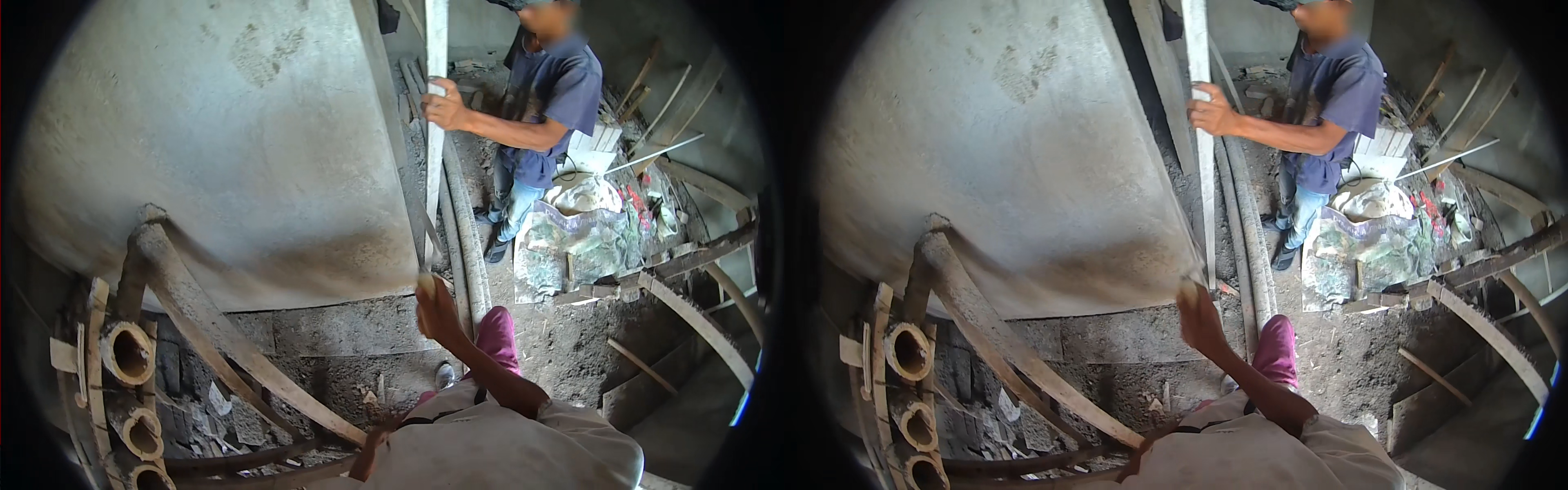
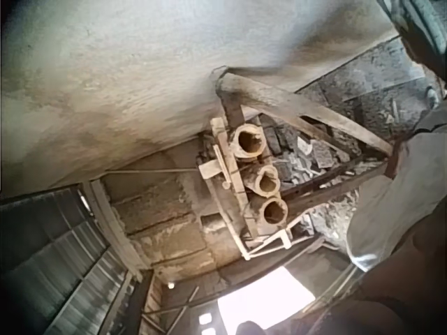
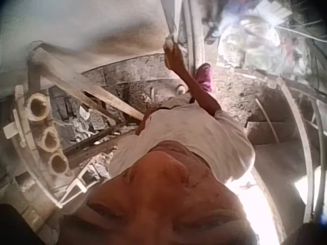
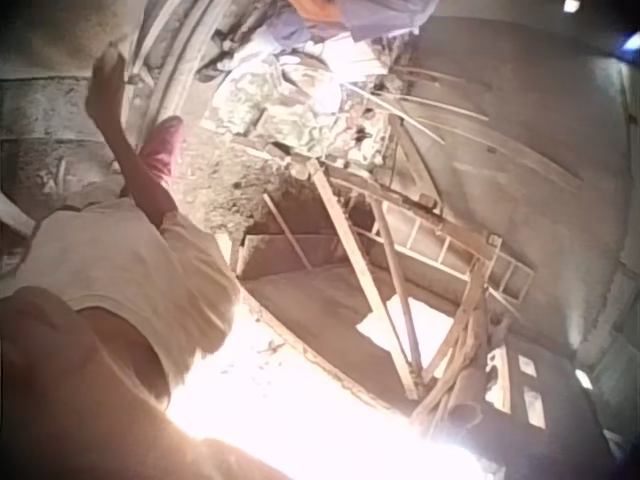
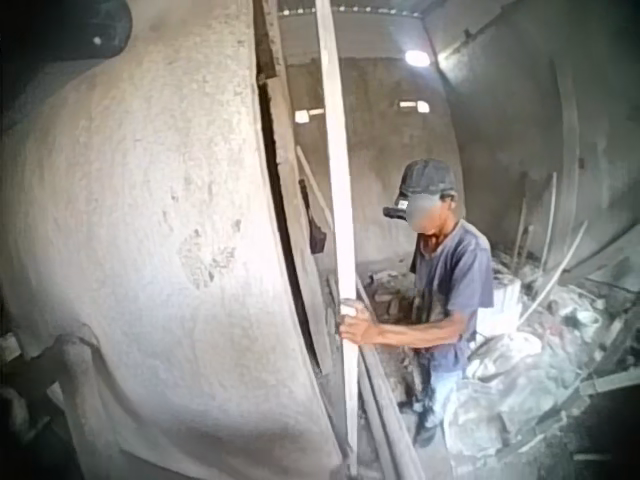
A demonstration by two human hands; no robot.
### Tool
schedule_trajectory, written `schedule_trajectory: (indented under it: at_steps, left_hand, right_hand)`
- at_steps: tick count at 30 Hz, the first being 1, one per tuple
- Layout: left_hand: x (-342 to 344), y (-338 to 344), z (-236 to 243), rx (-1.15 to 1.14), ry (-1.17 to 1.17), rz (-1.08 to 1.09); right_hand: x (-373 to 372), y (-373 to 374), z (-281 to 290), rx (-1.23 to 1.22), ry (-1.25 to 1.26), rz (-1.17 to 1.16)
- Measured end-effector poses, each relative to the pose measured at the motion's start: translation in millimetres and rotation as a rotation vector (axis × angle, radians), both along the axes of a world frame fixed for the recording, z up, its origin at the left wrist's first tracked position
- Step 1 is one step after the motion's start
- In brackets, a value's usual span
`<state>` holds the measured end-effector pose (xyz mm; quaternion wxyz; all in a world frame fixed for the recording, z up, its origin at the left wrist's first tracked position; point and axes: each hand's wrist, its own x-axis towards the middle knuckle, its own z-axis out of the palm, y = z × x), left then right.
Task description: The person smooths and shapes the edges and corners of a concrete wall using a trowel.
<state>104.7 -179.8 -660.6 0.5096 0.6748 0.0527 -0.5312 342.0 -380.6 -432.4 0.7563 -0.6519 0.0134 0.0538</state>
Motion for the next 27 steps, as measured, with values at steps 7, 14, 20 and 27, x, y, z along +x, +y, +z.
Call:
schedule_trajectory:
  at_steps: [7,14,20,27]
  left_hand:
    - [-48.7,18.1,11.9,0.057,0.16,0.276]
    - [-35.6,2.7,31.8,-0.208,0.441,0.514]
    - [42.7,-4.7,92.0,-0.582,0.177,0.913]
    - [39.5,30.4,65.9,-0.187,-0.229,1.061]
  right_hand:
    - [49.1,62.0,16.7,0.35,0.103,0.046]
    - [-70.7,-56.7,-275.8,-1.155,-0.329,0.676]
    - [-51.8,-41.2,-189.9,-0.355,0.538,0.698]
    - [68.3,53.9,111.0,-0.282,-0.645,0.631]
